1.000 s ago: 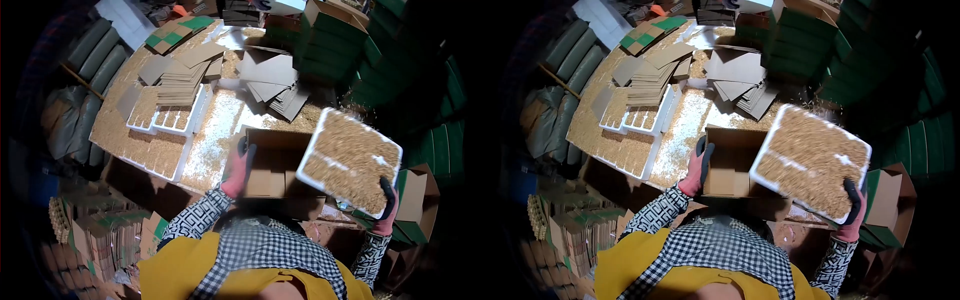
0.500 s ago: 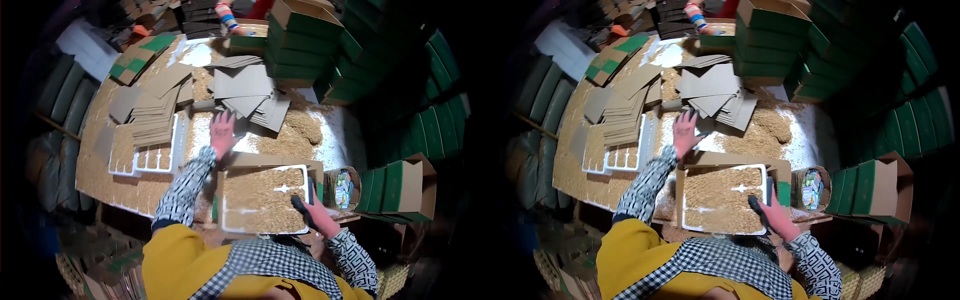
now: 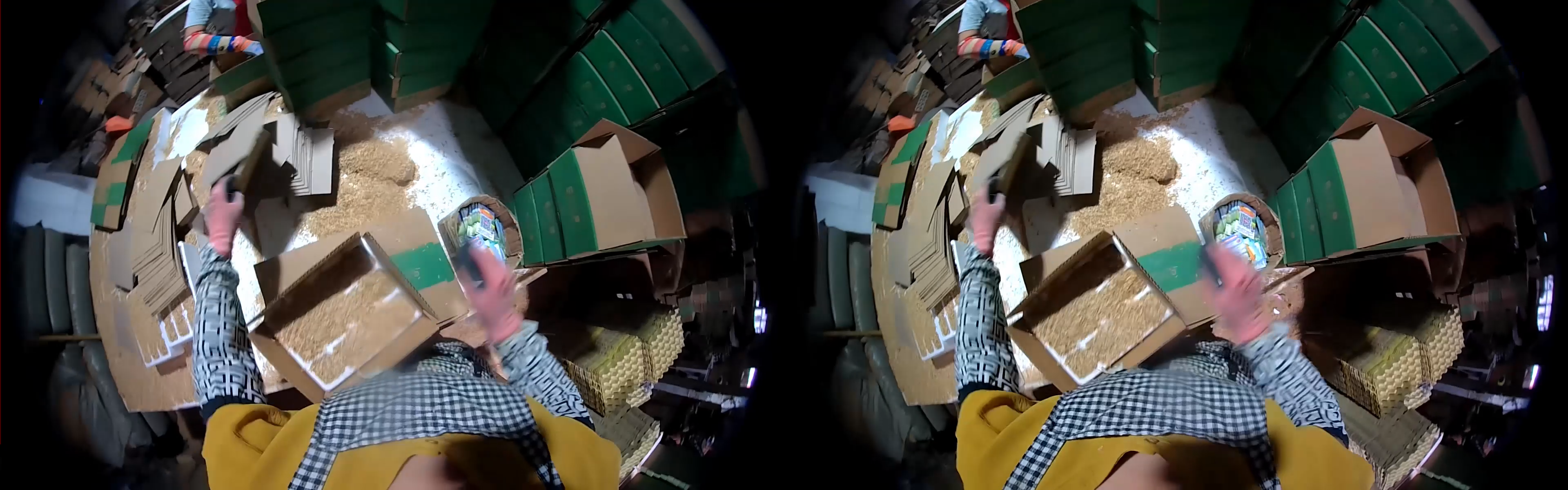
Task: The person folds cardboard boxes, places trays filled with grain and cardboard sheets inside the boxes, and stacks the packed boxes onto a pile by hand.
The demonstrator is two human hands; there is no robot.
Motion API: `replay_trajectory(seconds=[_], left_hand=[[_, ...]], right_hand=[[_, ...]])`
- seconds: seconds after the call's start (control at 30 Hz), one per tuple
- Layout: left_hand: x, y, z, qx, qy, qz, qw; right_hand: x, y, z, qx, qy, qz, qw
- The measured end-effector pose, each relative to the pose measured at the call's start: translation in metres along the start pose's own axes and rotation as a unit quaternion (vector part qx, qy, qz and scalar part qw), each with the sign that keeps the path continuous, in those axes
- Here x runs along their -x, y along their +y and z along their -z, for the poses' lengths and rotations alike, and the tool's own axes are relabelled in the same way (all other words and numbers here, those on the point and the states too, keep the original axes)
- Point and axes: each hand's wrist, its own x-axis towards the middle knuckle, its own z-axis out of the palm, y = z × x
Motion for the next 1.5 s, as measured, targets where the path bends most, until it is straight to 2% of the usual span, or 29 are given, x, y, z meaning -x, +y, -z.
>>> replay_trajectory(seconds=[0.03,0.07,0.13,0.2,0.33,0.4,0.47,0.5,0.6,0.63,0.67,0.73,0.8,0.83,0.87,0.9,0.93,1.0,1.07,1.1,1.17,1.2,1.27,1.33,1.37,1.4,1.43,1.47,1.5], left_hand=[[0.007,-0.01,0.014,-0.03,-0.01,-0.008,0.999],[0.017,-0.022,0.03,-0.062,-0.023,-0.014,0.998],[0.048,0.003,0.064,-0.163,-0.012,-0.099,0.982],[0.071,0.004,0.088,0.016,0.06,0.014,0.998],[0.148,0.061,0.135,0.294,0.237,0.096,0.921],[0.192,0.065,0.148,0.381,0.237,0.18,0.875],[0.241,0.061,0.15,0.122,0.175,0.112,0.971],[0.262,0.064,0.152,-0.041,0.152,0.045,0.987],[0.306,0.089,0.151,0.075,0.114,0.077,0.988],[0.32,0.087,0.15,0.117,0.107,0.097,0.983],[0.33,0.086,0.147,0.215,0.111,0.125,0.962],[0.33,0.09,0.149,0.451,0.138,0.258,0.843],[0.325,0.101,0.143,0.532,0.152,0.276,0.786],[0.324,0.104,0.137,0.514,0.156,0.253,0.804],[0.327,0.099,0.131,0.489,0.139,0.218,0.833],[0.328,0.094,0.129,0.291,0.124,0.087,0.945],[0.328,0.087,0.128,0.071,0.098,-0.05,0.991],[0.332,0.074,0.116,0.186,0.098,0.005,0.978],[0.326,0.078,0.117,0.464,0.126,0.202,0.853],[0.326,0.08,0.119,0.486,0.128,0.212,0.838],[0.32,0.087,0.121,0.533,0.134,0.228,0.804],[0.315,0.093,0.124,0.594,0.153,0.264,0.744],[0.315,0.091,0.128,0.591,0.149,0.288,0.739],[0.316,0.089,0.128,0.555,0.159,0.309,0.755],[0.319,0.086,0.128,0.552,0.146,0.307,0.761],[0.32,0.086,0.12,0.493,0.155,0.301,0.801],[0.316,0.098,0.124,0.524,0.125,0.292,0.79],[0.315,0.109,0.123,0.556,0.136,0.289,0.768],[0.313,0.115,0.119,0.461,0.066,0.314,0.827]], right_hand=[[-0.001,0.039,-0.01,0.071,-0.026,-0.13,0.989],[-0.01,0.083,-0.024,0.004,-0.084,-0.193,0.978],[-0.013,0.137,-0.048,0.04,-0.183,-0.088,0.978],[-0.009,0.147,-0.061,0.105,-0.229,-0.026,0.967],[-0.007,0.172,-0.065,-0.029,-0.047,-0.063,0.996],[-0.008,0.182,-0.054,-0.049,-0.071,-0.147,0.985],[-0.017,0.174,-0.032,0.029,-0.16,-0.148,0.976],[-0.014,0.176,-0.032,0.076,-0.112,-0.089,0.987],[-0.036,0.148,-0.01,0.019,0.12,-0.055,0.991],[-0.044,0.143,-0.005,-0.002,0.109,-0.068,0.992],[-0.053,0.141,-0.001,-0.022,0.098,-0.081,0.992],[-0.052,0.133,0.001,-0.014,0.041,-0.111,0.993],[-0.045,0.13,-0.009,0.043,-0.061,-0.133,0.988],[-0.038,0.13,-0.012,0.117,-0.183,-0.13,0.967],[-0.024,0.139,-0.029,0.112,-0.198,-0.093,0.969],[-0.016,0.145,-0.041,0.118,-0.208,-0.059,0.969],[-0.006,0.15,-0.053,0.121,-0.22,-0.027,0.968],[-0.001,0.154,-0.057,0.155,-0.15,-0.006,0.976],[-0.016,0.141,-0.034,0.043,-0.13,-0.078,0.987],[-0.016,0.14,-0.028,-0.045,-0.051,-0.086,0.994],[-0.026,0.153,-0.018,-0.171,-0.039,-0.171,0.97],[-0.031,0.153,-0.008,-0.207,-0.022,-0.179,0.962],[-0.054,0.095,0.026,-0.507,-0.021,-0.236,0.829],[-0.074,0.007,0.033,-0.532,-0.059,-0.099,0.839],[-0.077,-0.032,0.024,-0.494,-0.154,-0.08,0.852],[-0.071,-0.044,-0.029,-0.349,-0.181,0.052,0.918],[-0.084,-0.082,-0.041,-0.139,-0.221,0.307,0.915],[-0.084,-0.076,-0.072,0.03,-0.137,0.436,0.889],[-0.093,-0.072,-0.066,-0.177,-0.151,0.334,0.913]])
